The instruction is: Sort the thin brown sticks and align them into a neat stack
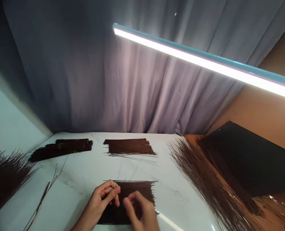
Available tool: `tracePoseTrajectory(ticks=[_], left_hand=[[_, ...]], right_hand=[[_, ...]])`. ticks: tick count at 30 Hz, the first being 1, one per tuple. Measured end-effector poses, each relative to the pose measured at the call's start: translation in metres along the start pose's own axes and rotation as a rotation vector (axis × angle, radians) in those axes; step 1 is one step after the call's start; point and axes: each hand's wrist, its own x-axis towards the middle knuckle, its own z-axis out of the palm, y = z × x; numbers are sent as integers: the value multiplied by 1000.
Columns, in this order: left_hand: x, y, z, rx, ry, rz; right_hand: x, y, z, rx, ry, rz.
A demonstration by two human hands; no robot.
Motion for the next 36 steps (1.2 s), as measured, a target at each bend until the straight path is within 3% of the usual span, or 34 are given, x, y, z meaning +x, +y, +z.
tracePoseTrajectory(ticks=[4, 8, 11, 14, 20, 22, 24, 26, 29, 31, 33, 36], left_hand=[[-6, -1, 12, -159, 159, -27], [-11, -2, 23, -242, 263, -126], [-14, 5, 23, -240, 240, -168], [-12, 12, 15, -176, 172, -147], [-7, 8, 4, -27, 50, -53], [-7, 5, 6, 55, 54, -20], [-7, 2, 6, 213, 68, 35], [-7, -1, 4, 427, 51, 128], [-6, -7, 1, 686, -25, 291], [-5, -12, 0, 787, -52, 349], [-4, -17, 2, 869, -66, 392], [-3, -25, 6, 1002, -78, 468]], right_hand=[[-2, 13, 46, 274, -184, 73], [-1, 22, 69, 316, -104, 7], [-2, 17, 63, 331, -148, -35], [-3, 3, 44, 263, -243, -46], [-3, -19, 16, 89, -258, 17], [-1, -24, -3, 77, -231, 33], [4, -23, -40, 21, -143, 89], [10, -13, -96, -165, 26, 135], [17, 20, -187, -686, 331, 49], [16, 44, -232, -989, 375, 51], [11, 60, -252, -1193, 414, 29], [10, 60, -237, -1310, 535, -56]])
